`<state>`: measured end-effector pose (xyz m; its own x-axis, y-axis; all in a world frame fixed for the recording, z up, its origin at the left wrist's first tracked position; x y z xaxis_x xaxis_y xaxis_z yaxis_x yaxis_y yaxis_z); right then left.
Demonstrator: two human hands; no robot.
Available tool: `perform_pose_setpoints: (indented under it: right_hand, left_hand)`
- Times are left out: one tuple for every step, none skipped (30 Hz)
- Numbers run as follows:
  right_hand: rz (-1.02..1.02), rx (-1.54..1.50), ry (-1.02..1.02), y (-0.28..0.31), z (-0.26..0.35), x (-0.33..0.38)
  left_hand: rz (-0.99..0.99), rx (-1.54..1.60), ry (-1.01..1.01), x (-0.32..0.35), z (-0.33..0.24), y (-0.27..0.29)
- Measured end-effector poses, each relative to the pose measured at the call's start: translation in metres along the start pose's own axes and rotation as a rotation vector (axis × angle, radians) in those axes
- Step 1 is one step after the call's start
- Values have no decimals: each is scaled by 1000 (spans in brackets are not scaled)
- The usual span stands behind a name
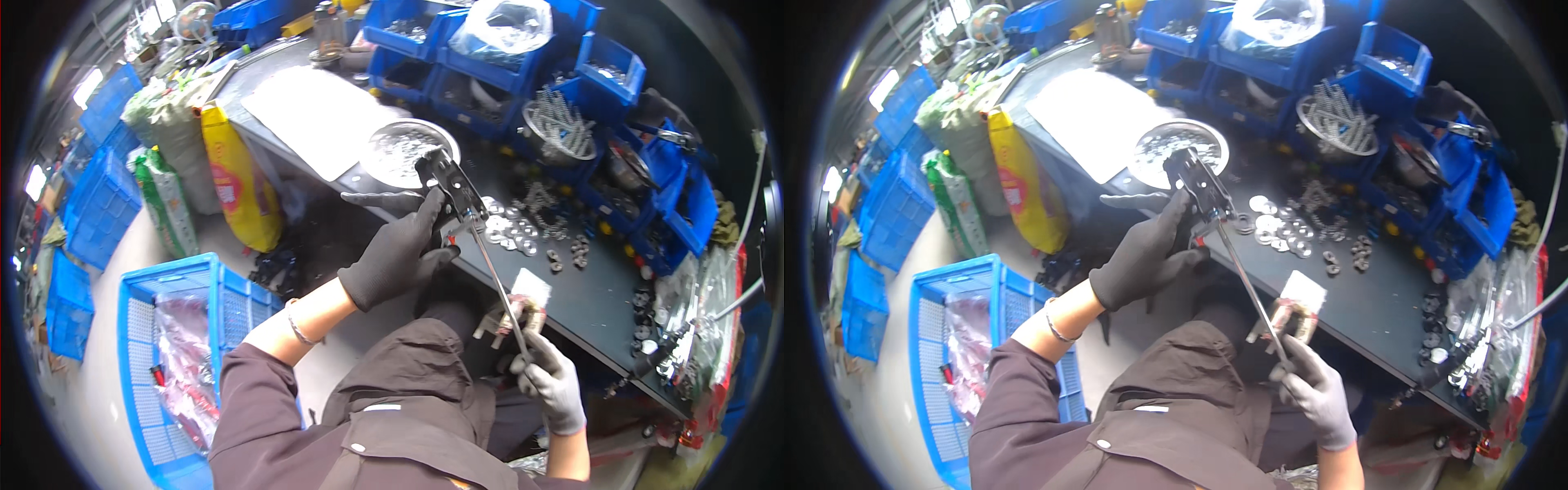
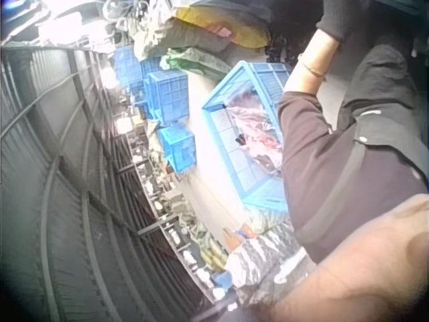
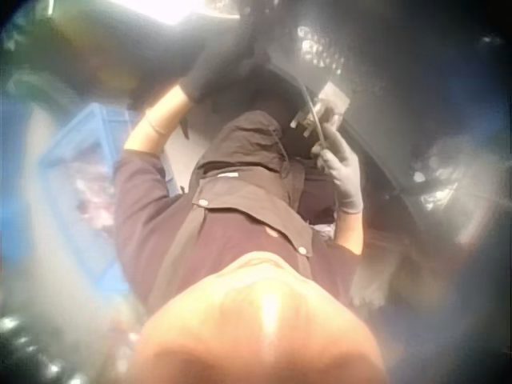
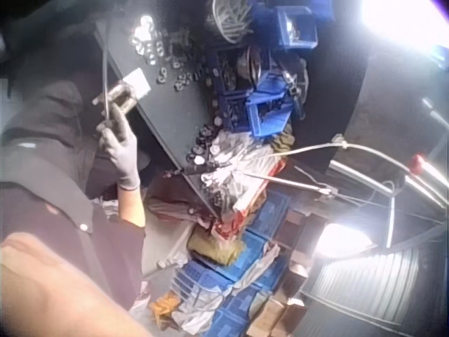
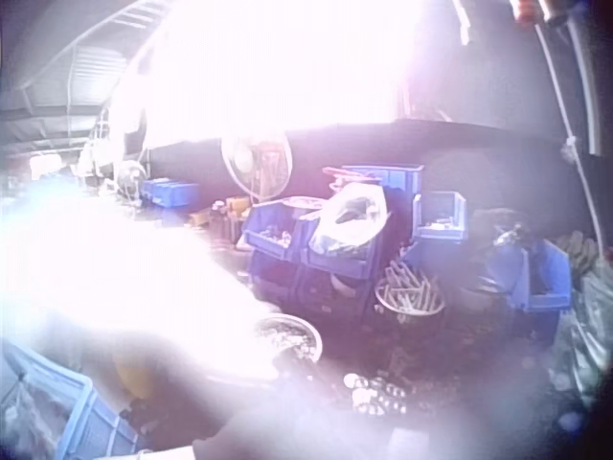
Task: The person assembles mechanical shock absorbers by inserting springs and washers into a cylinder, then securing them with fasteners using a pneumatic driver.
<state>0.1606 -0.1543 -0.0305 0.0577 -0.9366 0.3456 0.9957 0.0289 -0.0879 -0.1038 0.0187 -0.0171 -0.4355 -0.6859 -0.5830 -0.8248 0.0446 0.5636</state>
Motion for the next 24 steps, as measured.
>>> perform_pose_setpoints:
  right_hand:
    - [-74,136,-4,8,-11,6]
    - [-118,257,4,13,-17,16]
    - [-224,346,11,20,-26,27]
    - [-321,578,103,31,-38,36]
    - [-393,779,389,30,-41,45]
    - [-426,909,394,34,-46,55]
    - [-451,1041,397,39,-47,67]
    - [-487,1155,427,44,-52,78]
    - [-527,1271,456,50,-57,90]
    - [-548,1286,434,53,-62,102]
    - [-460,1402,505,60,-63,110]
    - [-409,1427,500,64,-64,116]
    - [-365,1454,493,64,-63,124]
    - [-334,1505,403,64,-64,131]
    - [-303,1560,304,63,-60,135]
    - [-282,1670,306,56,-52,140]
    - [-232,1720,331,59,-50,142]
    - [-127,1718,295,57,-45,147]
    - [-27,1711,261,55,-40,152]
    - [-20,1720,222,55,-35,155]
    - [88,1720,120,58,-39,160]
    - [194,1713,20,59,-41,163]
    - [195,1710,-5,56,-34,162]
    - [207,1676,-41,52,-27,155]
  left_hand:
    - [12,-26,27,4,3,5]
    - [-5,-56,99,9,7,11]
    - [-20,-83,166,14,10,15]
    - [-27,-34,238,20,13,20]
    - [-15,-52,270,30,14,21]
    - [-10,-51,343,42,16,21]
    - [-6,-51,424,57,16,22]
    - [0,-49,506,73,15,21]
    - [21,-57,540,88,12,17]
    - [75,33,638,105,9,13]
    - [126,127,737,123,6,8]
    - [190,265,922,137,3,3]
    - [216,268,944,157,6,-5]
    - [219,337,966,185,16,-19]
    - [225,417,987,198,14,-31]
    - [266,415,1057,210,9,-40]
    - [208,533,1159,227,9,-56]
    - [261,499,1134,229,2,-62]
    - [313,468,1102,230,-3,-66]
    - [336,495,1113,236,-3,-71]
    - [363,473,1113,244,-3,-75]
    - [389,450,1110,248,-3,-79]
    - [408,463,1114,250,-3,-82]
    - [396,427,1118,251,-2,-80]
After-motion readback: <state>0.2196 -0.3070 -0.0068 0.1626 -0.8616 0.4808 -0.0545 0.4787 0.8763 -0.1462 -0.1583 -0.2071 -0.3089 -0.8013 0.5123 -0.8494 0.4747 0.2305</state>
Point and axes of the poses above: each hand's wrist, its own x-axis away from the middle knuckle, its own y-axis out of the back of the hand, z = x × y, the point moved 3 cm from there along -x, towards the middle knuckle, and after that the axes turned 4 degrees about x, right-handed, at the moved point
